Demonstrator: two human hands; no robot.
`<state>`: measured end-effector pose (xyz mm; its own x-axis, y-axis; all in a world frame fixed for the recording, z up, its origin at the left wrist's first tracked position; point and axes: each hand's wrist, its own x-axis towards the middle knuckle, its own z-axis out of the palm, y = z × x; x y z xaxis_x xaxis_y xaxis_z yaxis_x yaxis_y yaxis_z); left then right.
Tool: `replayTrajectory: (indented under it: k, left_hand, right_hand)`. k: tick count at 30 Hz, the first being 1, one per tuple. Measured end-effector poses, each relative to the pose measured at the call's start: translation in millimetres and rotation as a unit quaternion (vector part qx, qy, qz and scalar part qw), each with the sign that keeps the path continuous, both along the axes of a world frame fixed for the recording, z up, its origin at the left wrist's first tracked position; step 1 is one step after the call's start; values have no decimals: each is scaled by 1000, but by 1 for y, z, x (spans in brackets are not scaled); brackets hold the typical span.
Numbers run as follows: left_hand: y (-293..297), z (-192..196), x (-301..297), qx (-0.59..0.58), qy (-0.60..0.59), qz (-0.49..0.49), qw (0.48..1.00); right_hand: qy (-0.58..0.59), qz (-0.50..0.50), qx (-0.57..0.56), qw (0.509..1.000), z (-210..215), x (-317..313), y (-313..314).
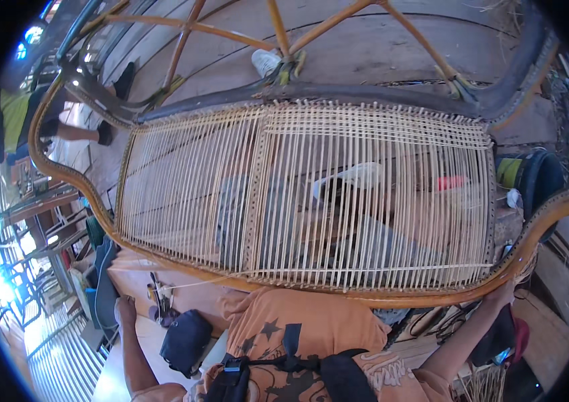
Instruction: Weaving and securing bamboo strips onto a furniture frame using a hammer and punch.
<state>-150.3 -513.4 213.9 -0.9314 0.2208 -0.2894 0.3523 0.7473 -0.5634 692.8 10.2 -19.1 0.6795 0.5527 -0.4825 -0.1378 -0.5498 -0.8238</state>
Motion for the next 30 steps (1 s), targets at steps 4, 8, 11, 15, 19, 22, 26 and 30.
replayTrajectory:
  k: [4,8,11,15,19,22,26,30]
  left_hand:
    - [101,-19,-16,87,22,-93,992]
    - [256,-34,37,239,-52,-179,953]
    - [356,-72,112,344,-233,-113,903]
    - [396,-118,174,372,-355,-213,831]
    - [431,-140,216,381,-409,-244,793]
    - [451,-144,245,397,-432,-265,765]
    - [462,-127,293,401,-462,-335,716]
    - [456,-98,347,359,-529,-393,660]
  right_hand:
    - [-42,-31,36,998,19,-33,0]
    - [-145,84,46,985,27,-26,-13]
    - [-127,4,73,989,57,-47,-40]
    - [-176,-37,5,984,79,-49,-79]
    - [-227,38,-42,972,73,-43,-144]
    - [-198,63,-99,973,59,-70,-186]
    - [-301,177,-207,914,-1,-84,-241]
    - [-273,204,-138,930,62,-188,-175]
